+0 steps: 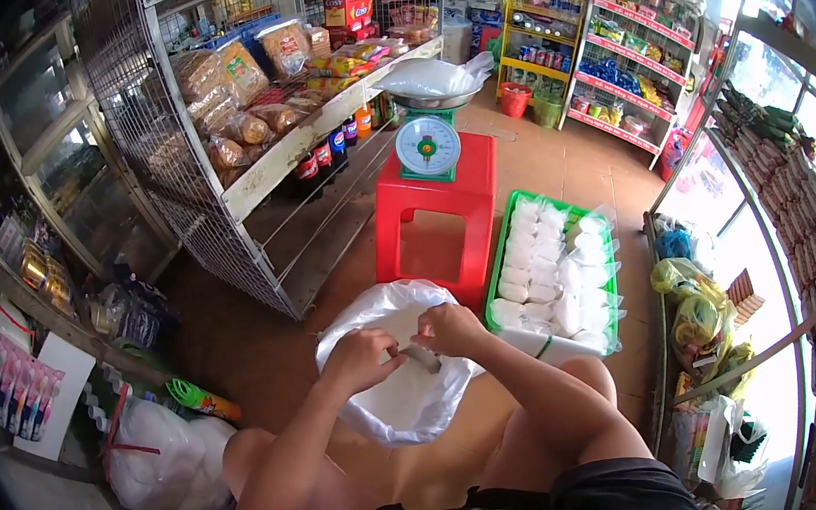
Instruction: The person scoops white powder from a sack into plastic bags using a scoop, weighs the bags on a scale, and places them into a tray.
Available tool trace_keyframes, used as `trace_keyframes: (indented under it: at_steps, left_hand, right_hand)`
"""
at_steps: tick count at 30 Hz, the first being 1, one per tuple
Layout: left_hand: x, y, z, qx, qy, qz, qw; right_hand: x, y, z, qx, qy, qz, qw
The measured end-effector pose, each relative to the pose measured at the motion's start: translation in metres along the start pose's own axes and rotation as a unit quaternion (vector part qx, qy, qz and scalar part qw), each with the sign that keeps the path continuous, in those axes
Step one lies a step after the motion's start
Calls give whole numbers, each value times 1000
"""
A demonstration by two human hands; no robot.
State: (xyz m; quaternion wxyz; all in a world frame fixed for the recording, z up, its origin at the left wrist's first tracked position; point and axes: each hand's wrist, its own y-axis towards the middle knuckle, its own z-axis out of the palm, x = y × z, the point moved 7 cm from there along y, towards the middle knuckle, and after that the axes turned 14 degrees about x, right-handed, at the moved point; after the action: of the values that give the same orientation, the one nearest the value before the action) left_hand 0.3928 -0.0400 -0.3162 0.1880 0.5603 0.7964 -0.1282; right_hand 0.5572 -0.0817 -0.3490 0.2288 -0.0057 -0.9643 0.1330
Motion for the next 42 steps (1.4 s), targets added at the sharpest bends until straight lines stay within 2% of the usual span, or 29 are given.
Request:
trace_keyframes:
  at_steps: [6,7,10,12,14,24,26,28,30,33,36,38,39,40,41,42]
  left_hand:
    - [-5,-1,3,7,-22,49,999]
    - [-4,-2,5,12,-17,51,998]
    - [2,-5,12,57,7,7,998]
    - [3,-6,14,57,8,14,998]
    - [0,-9,12,58,11,19,998]
    - [-30,-39,-19,33,-8,20,999]
    - [-43,-42,-23,21,-8,31,999]
    - [-56,-45,-28,18,-28,40,999]
    - [-64,-47,-26,9,-32,48,998]
    - [-63,-47,-16,10,-38,53,998]
    - [-55,-40,-1,48,-42,27,998]
    - [-47,-34,12,88,-24,11,996]
    - [-44,-31,16,91,-21,13,996]
    - [-40,-29,24,108,-26,15,994]
    - [-37,-23,29,122,-32,15,992]
    - [-36,-21,28,148,-15,-6,989]
  right_hand:
    - [0,5,8,3,-18,-10,1000]
    - [0,7,11,30,-19,-1,999]
    - [-2,8,19,60,-28,-12,998]
    - [-9,12,27,66,-35,-32,997]
    - [-14,17,57,237,-76,-52,967]
    - [-8,-24,59,253,-63,-47,964]
    - [-8,-36,62,288,-62,-8,956]
    - [-2,-48,61,273,-71,-6,959]
    - [13,-60,55,258,-78,-10,963]
    - [24,-69,40,301,-103,-42,947]
    - [17,-64,-4,279,-107,-47,953]
    - [4,-56,-62,221,-82,-12,972]
    - [2,-51,-97,158,-181,-40,970]
    - [-27,-27,-128,74,-224,-97,967]
    - [-24,-33,-174,-24,-203,-104,973]
    - [-29,-31,-218,-80,-180,-30,980]
